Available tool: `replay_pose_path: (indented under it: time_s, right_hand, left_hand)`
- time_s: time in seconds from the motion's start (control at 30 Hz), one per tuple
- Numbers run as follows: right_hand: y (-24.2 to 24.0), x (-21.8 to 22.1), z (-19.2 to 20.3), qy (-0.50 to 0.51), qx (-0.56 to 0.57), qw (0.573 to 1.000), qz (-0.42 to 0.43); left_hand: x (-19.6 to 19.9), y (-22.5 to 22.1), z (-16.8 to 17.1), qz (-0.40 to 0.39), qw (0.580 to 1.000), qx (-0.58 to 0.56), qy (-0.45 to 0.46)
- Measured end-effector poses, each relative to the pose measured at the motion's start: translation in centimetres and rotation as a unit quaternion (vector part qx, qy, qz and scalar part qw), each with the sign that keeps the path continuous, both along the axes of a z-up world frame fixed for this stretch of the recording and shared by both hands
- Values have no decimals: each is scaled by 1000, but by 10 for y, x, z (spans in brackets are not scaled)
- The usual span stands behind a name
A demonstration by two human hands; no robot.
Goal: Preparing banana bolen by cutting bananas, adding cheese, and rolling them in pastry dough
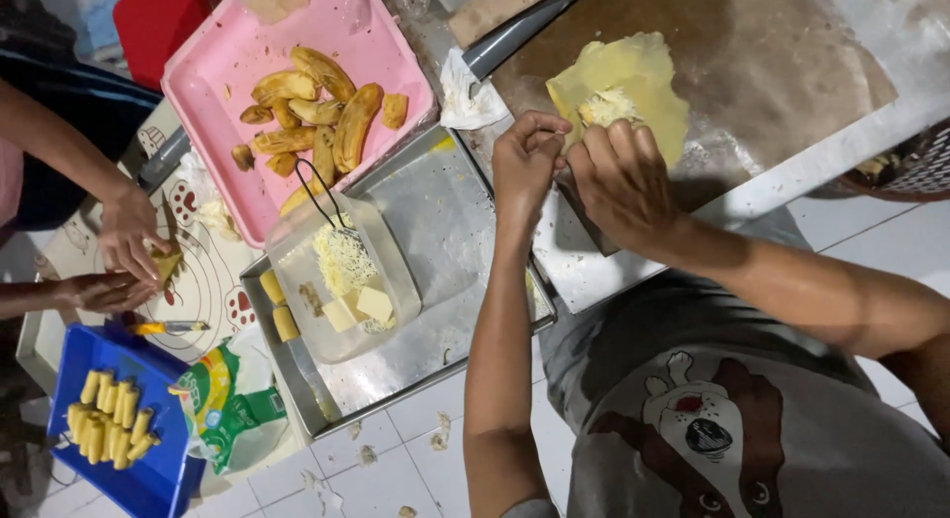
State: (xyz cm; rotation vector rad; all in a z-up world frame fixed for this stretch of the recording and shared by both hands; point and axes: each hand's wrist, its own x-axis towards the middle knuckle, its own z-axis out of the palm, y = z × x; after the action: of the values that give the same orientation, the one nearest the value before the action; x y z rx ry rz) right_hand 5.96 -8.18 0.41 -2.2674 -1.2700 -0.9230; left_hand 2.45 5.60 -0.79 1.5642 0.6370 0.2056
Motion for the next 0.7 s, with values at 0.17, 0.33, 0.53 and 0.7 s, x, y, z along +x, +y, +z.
replay_pose_path:
  time_s: [0.17, 0.33, 0.53, 0.7]
  right_hand:
    - [13, 3, 9, -17, 15, 999, -27]
    - [13, 6, 4, -22, 27, 998, -46]
    - [3, 11, -25, 53, 69, 996, -8]
    - [2, 2, 2, 172, 130, 976, 28]
  left_hand:
    - [-3, 12, 23, -83, 996, 37, 3]
    - [3, 23, 41, -250, 911, 318, -80]
    - [5, 29, 30, -237, 882, 383, -137]
    - [12, 31, 50, -263, 872, 377, -168]
